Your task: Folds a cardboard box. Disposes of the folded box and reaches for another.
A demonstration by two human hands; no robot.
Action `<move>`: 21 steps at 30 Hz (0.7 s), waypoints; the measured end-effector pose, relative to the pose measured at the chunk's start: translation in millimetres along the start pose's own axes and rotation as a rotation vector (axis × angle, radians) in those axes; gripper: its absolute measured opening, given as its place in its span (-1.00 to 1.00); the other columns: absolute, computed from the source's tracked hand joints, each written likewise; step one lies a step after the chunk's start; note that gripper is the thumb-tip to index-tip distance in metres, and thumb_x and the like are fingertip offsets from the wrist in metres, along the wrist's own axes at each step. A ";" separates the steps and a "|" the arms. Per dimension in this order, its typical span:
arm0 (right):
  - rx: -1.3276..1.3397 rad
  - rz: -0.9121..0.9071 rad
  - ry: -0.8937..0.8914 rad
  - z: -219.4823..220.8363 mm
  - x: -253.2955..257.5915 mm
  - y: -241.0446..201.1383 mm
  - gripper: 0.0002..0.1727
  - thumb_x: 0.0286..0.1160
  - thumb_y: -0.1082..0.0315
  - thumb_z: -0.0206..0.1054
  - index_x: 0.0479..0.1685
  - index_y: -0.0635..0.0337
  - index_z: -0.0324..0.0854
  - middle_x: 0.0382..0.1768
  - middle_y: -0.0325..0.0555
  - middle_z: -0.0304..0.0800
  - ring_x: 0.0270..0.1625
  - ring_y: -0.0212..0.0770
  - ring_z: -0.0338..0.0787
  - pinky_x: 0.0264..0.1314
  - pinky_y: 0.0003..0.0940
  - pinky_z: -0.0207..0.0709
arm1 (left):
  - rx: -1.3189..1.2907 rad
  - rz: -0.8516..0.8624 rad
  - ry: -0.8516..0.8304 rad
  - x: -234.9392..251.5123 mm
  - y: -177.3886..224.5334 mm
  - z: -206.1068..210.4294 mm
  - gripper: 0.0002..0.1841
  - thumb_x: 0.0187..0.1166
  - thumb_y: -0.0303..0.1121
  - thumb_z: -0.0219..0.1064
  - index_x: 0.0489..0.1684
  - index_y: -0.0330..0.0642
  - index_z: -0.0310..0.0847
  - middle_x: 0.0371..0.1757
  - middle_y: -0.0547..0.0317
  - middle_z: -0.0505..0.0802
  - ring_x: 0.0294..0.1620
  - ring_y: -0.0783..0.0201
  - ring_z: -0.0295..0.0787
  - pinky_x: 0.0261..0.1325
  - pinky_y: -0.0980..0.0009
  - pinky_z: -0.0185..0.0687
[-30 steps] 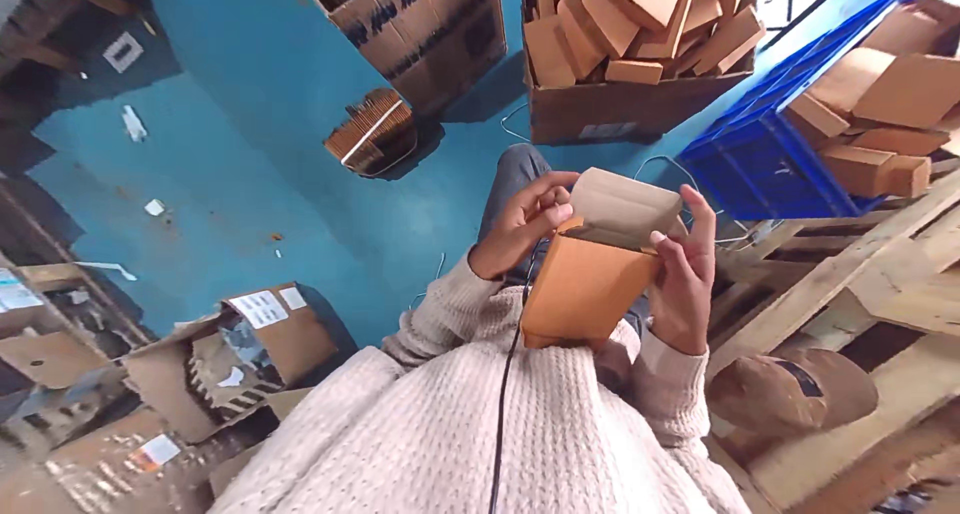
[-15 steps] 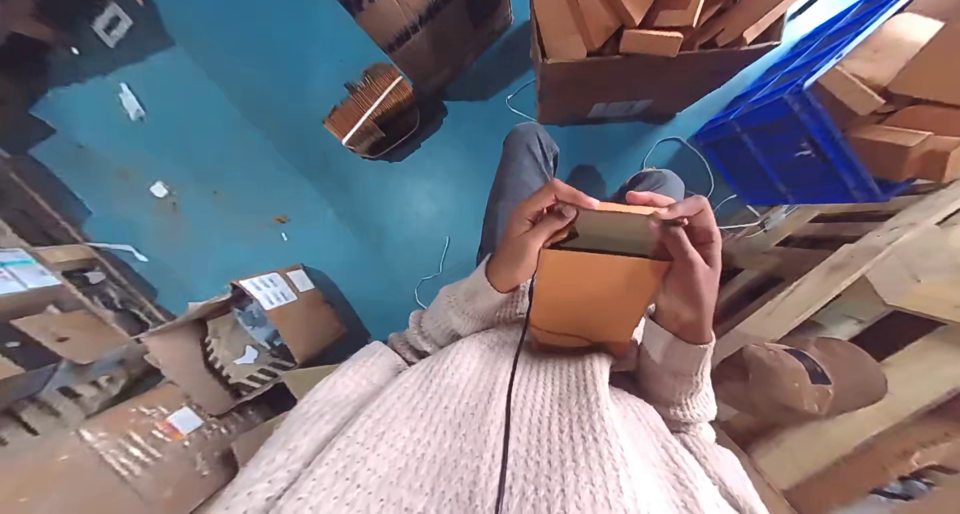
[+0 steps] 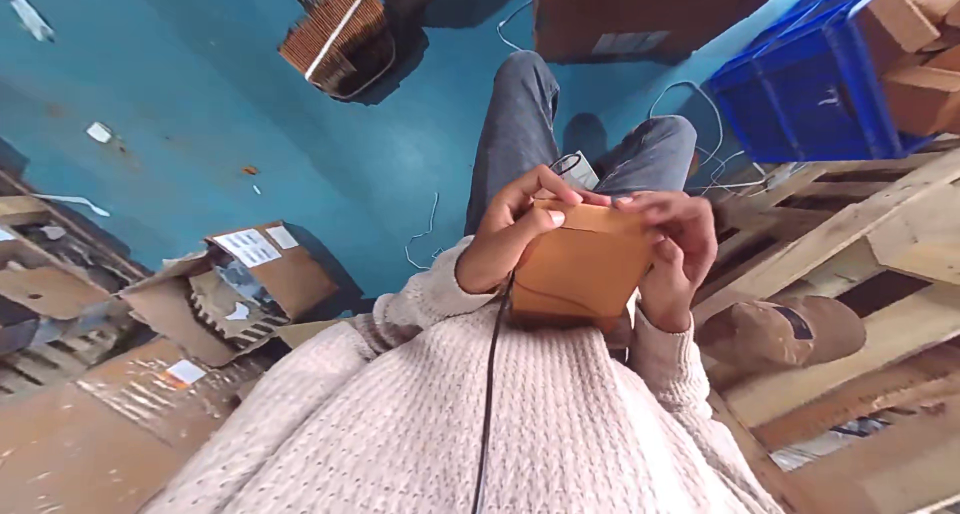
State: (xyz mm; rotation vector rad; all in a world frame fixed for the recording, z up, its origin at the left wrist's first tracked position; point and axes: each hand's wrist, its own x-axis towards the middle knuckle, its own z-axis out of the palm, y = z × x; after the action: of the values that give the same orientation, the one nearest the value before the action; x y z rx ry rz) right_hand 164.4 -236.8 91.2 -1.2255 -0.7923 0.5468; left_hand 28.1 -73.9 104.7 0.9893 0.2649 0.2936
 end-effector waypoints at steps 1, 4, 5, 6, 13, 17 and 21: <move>0.015 0.024 -0.030 -1.7 0.9 -2.2 -0.69 0.75 0.10 0.21 0.37 -0.15 0.49 0.21 -0.39 0.79 0.27 -0.31 0.78 0.32 -0.29 0.70 | 0.017 0.024 0.018 -0.9 -2.3 -0.9 -0.85 0.68 -0.41 0.07 0.00 -0.09 0.55 0.18 0.01 0.87 0.31 0.10 0.80 0.43 0.11 0.68; 0.104 0.106 -0.040 -5.2 8.1 -15.3 -0.51 0.66 0.27 0.32 0.55 -0.12 0.39 0.23 -0.29 0.80 0.27 -0.21 0.81 0.37 -0.20 0.72 | 0.048 0.070 0.002 1.4 -4.9 -4.9 -0.81 0.71 -0.30 0.16 0.12 -0.10 0.57 0.17 0.06 0.87 0.27 0.15 0.81 0.39 0.13 0.71; 0.106 0.131 -0.040 -5.6 11.4 -21.1 -0.53 0.64 0.28 0.35 0.51 -0.08 0.44 0.26 -0.27 0.80 0.29 -0.21 0.81 0.39 -0.21 0.71 | 0.054 0.085 -0.019 4.4 -4.1 -5.8 -0.80 0.71 -0.28 0.17 0.13 -0.10 0.57 0.17 0.08 0.87 0.27 0.16 0.82 0.39 0.13 0.72; 0.095 0.150 -0.051 -6.4 15.2 -26.5 -0.56 0.63 0.29 0.35 0.47 -0.02 0.48 0.31 -0.23 0.77 0.33 -0.20 0.79 0.40 -0.23 0.70 | 0.072 0.104 -0.039 8.0 -2.5 -5.9 -0.80 0.71 -0.27 0.17 0.13 -0.09 0.57 0.15 0.14 0.87 0.25 0.22 0.82 0.36 0.17 0.73; 0.047 0.232 -0.161 -36.9 20.5 -31.9 -0.72 0.66 0.18 0.31 0.22 0.03 0.72 0.29 -0.21 0.82 0.37 -0.20 0.78 0.40 -0.24 0.70 | 0.204 0.208 -0.091 29.1 6.7 23.2 -0.64 0.74 -0.24 0.03 0.25 -0.38 0.35 0.41 -0.21 0.67 0.47 0.02 0.64 0.53 0.07 0.58; -0.030 0.120 0.146 -52.2 17.1 -28.4 -0.72 0.67 0.20 0.31 0.21 0.06 0.75 0.25 -0.19 0.84 0.35 -0.19 0.78 0.47 -0.19 0.64 | 0.611 0.154 0.026 34.6 1.8 27.5 0.02 0.48 0.31 0.31 0.63 -0.51 0.15 0.60 -0.24 0.48 0.52 0.09 0.54 0.39 0.25 0.67; -0.111 0.000 0.244 -48.9 17.2 -29.3 -0.70 0.67 0.25 0.33 0.26 0.11 0.73 0.30 -0.14 0.82 0.41 -0.15 0.76 0.50 -0.19 0.62 | 1.051 0.153 -0.003 36.0 7.9 33.2 0.34 -0.02 0.43 0.60 0.73 -0.43 0.13 0.63 -0.26 0.47 0.60 -0.02 0.45 0.58 0.06 0.46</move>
State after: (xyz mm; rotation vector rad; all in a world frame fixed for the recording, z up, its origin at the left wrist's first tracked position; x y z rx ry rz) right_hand 212.0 -261.6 117.0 -1.3655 -0.6216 0.3482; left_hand 72.2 -82.7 125.7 2.0531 0.3474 0.2900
